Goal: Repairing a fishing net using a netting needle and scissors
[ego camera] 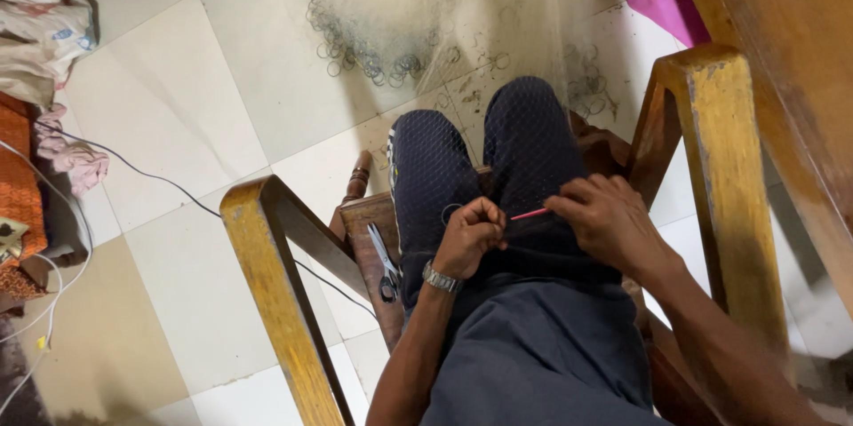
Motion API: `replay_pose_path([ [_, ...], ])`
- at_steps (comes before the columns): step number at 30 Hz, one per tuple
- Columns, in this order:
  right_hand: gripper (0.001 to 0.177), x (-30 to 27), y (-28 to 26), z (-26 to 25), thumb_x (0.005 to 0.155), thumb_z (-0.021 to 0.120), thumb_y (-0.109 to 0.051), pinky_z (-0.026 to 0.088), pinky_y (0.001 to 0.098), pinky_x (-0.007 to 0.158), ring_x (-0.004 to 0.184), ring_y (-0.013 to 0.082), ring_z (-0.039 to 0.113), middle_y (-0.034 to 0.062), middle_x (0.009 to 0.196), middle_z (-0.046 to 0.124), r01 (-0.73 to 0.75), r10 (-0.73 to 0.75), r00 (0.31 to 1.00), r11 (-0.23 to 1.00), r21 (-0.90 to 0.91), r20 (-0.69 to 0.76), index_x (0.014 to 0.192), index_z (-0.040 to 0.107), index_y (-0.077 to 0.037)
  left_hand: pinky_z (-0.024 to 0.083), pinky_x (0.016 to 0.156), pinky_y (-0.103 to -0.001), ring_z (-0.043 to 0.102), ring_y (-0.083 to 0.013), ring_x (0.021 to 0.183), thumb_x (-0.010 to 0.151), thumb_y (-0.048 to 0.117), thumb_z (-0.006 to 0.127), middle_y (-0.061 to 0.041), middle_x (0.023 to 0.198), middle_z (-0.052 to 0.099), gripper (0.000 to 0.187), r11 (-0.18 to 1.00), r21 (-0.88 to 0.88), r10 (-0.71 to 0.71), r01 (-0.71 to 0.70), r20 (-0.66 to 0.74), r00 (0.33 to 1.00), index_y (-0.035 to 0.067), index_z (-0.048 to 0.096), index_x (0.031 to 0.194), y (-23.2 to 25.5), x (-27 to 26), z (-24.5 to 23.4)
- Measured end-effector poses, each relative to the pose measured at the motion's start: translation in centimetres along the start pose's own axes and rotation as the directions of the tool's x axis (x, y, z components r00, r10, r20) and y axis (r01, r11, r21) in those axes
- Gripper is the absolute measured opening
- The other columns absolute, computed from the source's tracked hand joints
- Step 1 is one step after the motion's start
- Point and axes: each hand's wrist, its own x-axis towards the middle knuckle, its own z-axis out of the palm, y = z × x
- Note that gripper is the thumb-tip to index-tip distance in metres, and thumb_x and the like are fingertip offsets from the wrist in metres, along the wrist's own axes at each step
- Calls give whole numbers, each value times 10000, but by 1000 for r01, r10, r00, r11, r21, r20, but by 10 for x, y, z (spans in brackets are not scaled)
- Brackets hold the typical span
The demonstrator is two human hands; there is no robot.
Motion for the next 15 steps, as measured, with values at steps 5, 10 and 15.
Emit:
replay_pose_path([
  [5, 269, -19, -50, -35, 834, 467, -56, 406, 293, 625, 698, 174, 543, -17, 825, 568, -144, 145, 989, 985, 95, -2, 918, 629, -253, 553, 491, -290, 535, -140, 530, 720, -43, 602, -120, 653, 528, 132, 998, 44, -42, 41, 21, 999, 13, 496, 776, 11, -5, 9],
  [10, 223, -22, -141, -46, 818, 486, -38, 435, 317, 673, 733, 223, 553, 80, 870, 582, -59, -47, 991, 690, 721, 126, 968, 623, -129, 494, 413, -252, 505, -116, 453, 662, -101, 665, -104, 609, 527, 273, 991, 132, 12, -15, 25, 1000, 60, 449, 698, 12, -8, 22],
  [15, 265, 9, -135, -82, 974, 418, -240, 444, 318, 567, 622, 207, 574, 81, 757, 594, -96, -323, 939, 74, 993, 115, 934, 576, -32, 449, 521, -217, 520, -116, 561, 635, -84, 589, -73, 715, 544, 284, 975, 220, -20, -22, 190, 981, 124, 410, 709, 26, -15, 19],
])
